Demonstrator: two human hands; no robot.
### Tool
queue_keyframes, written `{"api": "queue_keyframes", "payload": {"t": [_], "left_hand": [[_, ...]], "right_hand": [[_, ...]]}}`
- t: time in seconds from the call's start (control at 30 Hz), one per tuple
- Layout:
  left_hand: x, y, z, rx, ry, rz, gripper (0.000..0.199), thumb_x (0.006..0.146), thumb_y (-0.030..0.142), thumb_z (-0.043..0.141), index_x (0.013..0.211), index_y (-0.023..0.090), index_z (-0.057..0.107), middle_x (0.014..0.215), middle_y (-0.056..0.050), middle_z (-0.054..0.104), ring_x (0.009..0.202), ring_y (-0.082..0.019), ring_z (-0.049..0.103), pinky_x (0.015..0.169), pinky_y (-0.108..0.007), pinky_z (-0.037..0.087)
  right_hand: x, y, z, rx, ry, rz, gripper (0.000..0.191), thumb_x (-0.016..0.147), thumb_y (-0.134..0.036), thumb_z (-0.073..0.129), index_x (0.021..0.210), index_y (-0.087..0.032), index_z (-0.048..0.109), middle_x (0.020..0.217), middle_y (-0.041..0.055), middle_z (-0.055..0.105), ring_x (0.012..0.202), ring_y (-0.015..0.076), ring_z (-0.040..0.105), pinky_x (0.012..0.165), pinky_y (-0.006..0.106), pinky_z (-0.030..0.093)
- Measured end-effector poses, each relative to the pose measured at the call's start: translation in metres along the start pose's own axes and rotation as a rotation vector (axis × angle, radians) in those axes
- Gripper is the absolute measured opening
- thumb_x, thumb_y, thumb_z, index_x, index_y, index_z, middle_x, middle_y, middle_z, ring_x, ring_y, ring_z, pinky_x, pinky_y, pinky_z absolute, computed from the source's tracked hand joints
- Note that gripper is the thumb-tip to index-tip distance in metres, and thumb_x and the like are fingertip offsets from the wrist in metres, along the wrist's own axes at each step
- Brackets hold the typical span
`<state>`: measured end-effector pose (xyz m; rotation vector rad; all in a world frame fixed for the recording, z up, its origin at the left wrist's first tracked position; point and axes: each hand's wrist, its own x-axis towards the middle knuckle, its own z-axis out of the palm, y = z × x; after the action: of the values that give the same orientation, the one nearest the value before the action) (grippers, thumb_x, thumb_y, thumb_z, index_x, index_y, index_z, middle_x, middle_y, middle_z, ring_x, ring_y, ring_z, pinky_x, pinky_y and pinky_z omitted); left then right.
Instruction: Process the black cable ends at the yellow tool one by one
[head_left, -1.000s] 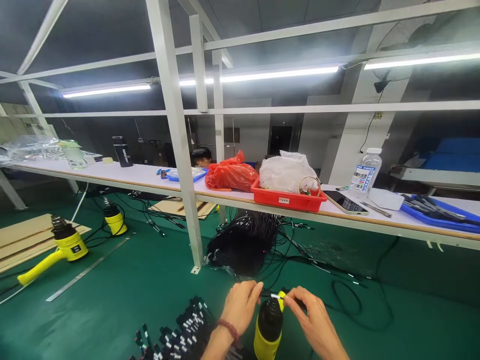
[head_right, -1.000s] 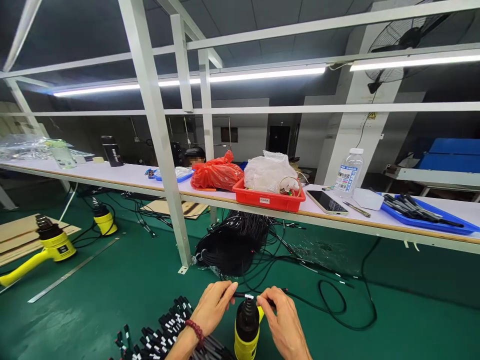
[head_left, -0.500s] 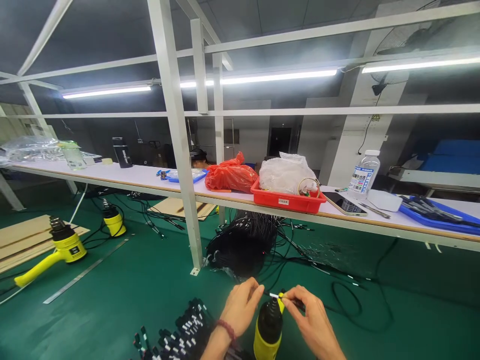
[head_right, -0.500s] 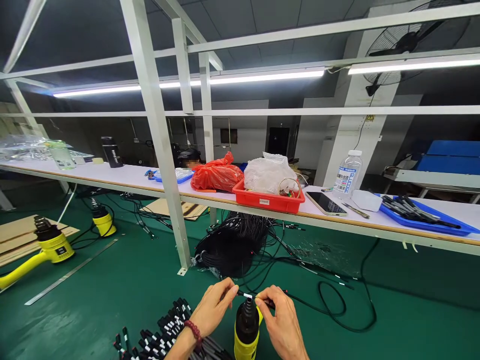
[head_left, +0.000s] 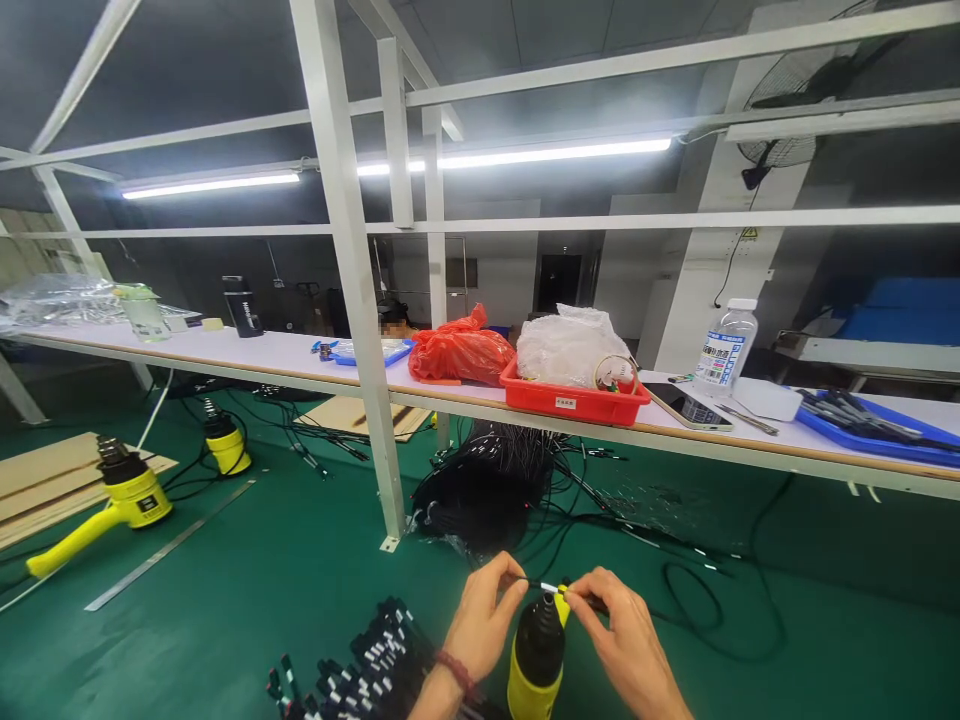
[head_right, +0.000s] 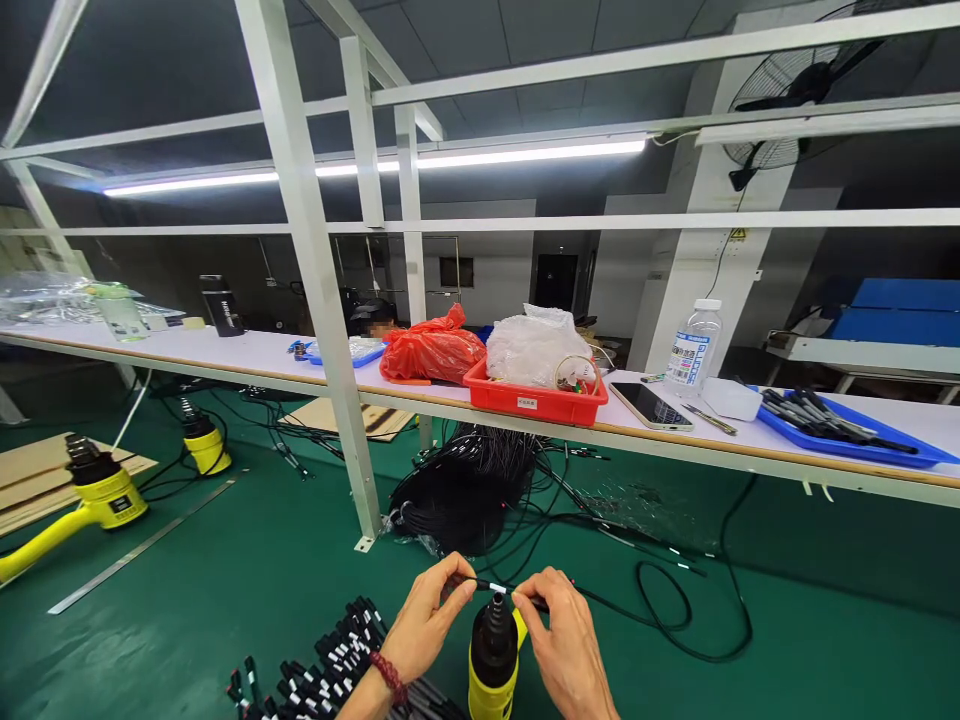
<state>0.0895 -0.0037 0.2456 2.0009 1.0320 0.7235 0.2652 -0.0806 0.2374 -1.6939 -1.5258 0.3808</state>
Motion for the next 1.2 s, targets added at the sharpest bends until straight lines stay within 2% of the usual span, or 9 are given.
{"api": "queue_keyframes", "payload": {"t": [0.13, 0.37, 0.47, 0.6, 0.67, 0.87, 0.93, 1.07, 1.2], "left_hand": [[0.001, 0.0, -0.001, -0.005, -0.002, 0.017, 0.024, 0.091, 0.039, 0.042, 0.086, 0.021, 0.056, 0.087, -0.001, 0.062, 0.083, -0.018, 0.053, 0.072, -0.026, 0.038], [0.005, -0.002, 0.004, 0.12, -0.017, -0.06, 0.056, 0.096, 0.05, 0.025, 0.055, 0.019, 0.046, 0.054, 0.002, 0.049, 0.061, -0.016, 0.05, 0.064, -0.026, 0.033], [0.005, -0.004, 0.004, 0.073, -0.022, -0.041, 0.047, 0.095, 0.047, 0.032, 0.062, 0.019, 0.051, 0.061, 0.001, 0.054, 0.064, -0.016, 0.051, 0.063, -0.025, 0.034], [0.003, -0.004, 0.001, -0.011, -0.008, 0.02, 0.022, 0.089, 0.037, 0.046, 0.081, 0.019, 0.057, 0.079, 0.0, 0.06, 0.076, -0.016, 0.053, 0.068, -0.023, 0.036], [0.003, -0.002, 0.0, -0.016, -0.009, 0.031, 0.02, 0.088, 0.036, 0.047, 0.083, 0.019, 0.057, 0.081, 0.0, 0.06, 0.077, -0.016, 0.052, 0.067, -0.023, 0.036], [0.006, -0.003, 0.003, 0.064, -0.021, -0.033, 0.052, 0.096, 0.048, 0.027, 0.056, 0.019, 0.044, 0.054, 0.002, 0.049, 0.058, -0.014, 0.047, 0.062, -0.025, 0.033], [0.006, -0.005, 0.004, 0.067, -0.012, -0.037, 0.049, 0.095, 0.048, 0.03, 0.058, 0.019, 0.047, 0.058, 0.002, 0.052, 0.062, -0.015, 0.049, 0.062, -0.025, 0.034], [0.002, -0.002, 0.004, 0.032, -0.002, 0.012, 0.028, 0.092, 0.041, 0.041, 0.08, 0.02, 0.057, 0.082, 0.0, 0.062, 0.082, -0.017, 0.054, 0.075, -0.026, 0.039], [0.004, -0.002, 0.0, 0.06, 0.019, 0.041, 0.024, 0.095, 0.037, 0.037, 0.093, 0.022, 0.056, 0.094, -0.001, 0.063, 0.093, -0.017, 0.056, 0.087, -0.028, 0.041]], "right_hand": [[0.001, 0.001, 0.001, -0.004, -0.011, -0.007, 0.03, 0.094, -0.04, 0.041, 0.074, -0.021, 0.055, 0.075, 0.0019, 0.058, 0.074, 0.0184, 0.056, 0.07, 0.029, 0.04], [0.0, 0.001, -0.002, -0.066, -0.088, 0.02, 0.043, 0.096, -0.045, 0.035, 0.064, -0.021, 0.051, 0.066, 0.0006, 0.055, 0.067, 0.0179, 0.052, 0.067, 0.03, 0.034], [0.001, 0.003, 0.0, -0.052, -0.084, 0.025, 0.041, 0.095, -0.046, 0.035, 0.066, -0.021, 0.05, 0.068, 0.0005, 0.054, 0.068, 0.0176, 0.051, 0.066, 0.029, 0.034], [0.002, 0.006, 0.003, -0.025, -0.072, 0.026, 0.034, 0.095, -0.043, 0.037, 0.072, -0.021, 0.049, 0.074, 0.0008, 0.055, 0.073, 0.0175, 0.052, 0.07, 0.028, 0.036], [0.001, 0.007, 0.003, -0.02, -0.075, 0.027, 0.034, 0.095, -0.043, 0.036, 0.072, -0.021, 0.048, 0.074, 0.0005, 0.053, 0.074, 0.0174, 0.052, 0.07, 0.027, 0.036], [0.0, 0.004, 0.001, -0.013, -0.095, 0.049, 0.046, 0.095, -0.05, 0.033, 0.062, -0.021, 0.047, 0.061, -0.0021, 0.048, 0.062, 0.015, 0.047, 0.062, 0.027, 0.032], [-0.001, 0.003, 0.001, -0.003, -0.082, 0.058, 0.046, 0.094, -0.051, 0.034, 0.062, -0.021, 0.047, 0.06, -0.0024, 0.048, 0.059, 0.0142, 0.045, 0.059, 0.026, 0.031], [-0.003, 0.005, 0.004, 0.03, -0.033, 0.081, 0.045, 0.091, -0.056, 0.037, 0.067, -0.021, 0.052, 0.064, -0.0016, 0.053, 0.06, 0.0143, 0.047, 0.056, 0.024, 0.033], [-0.004, 0.03, 0.001, 0.022, 0.118, 0.237, 0.05, 0.087, -0.063, 0.034, 0.074, -0.022, 0.058, 0.065, 0.0004, 0.059, 0.059, 0.017, 0.052, 0.055, 0.025, 0.039]]}}
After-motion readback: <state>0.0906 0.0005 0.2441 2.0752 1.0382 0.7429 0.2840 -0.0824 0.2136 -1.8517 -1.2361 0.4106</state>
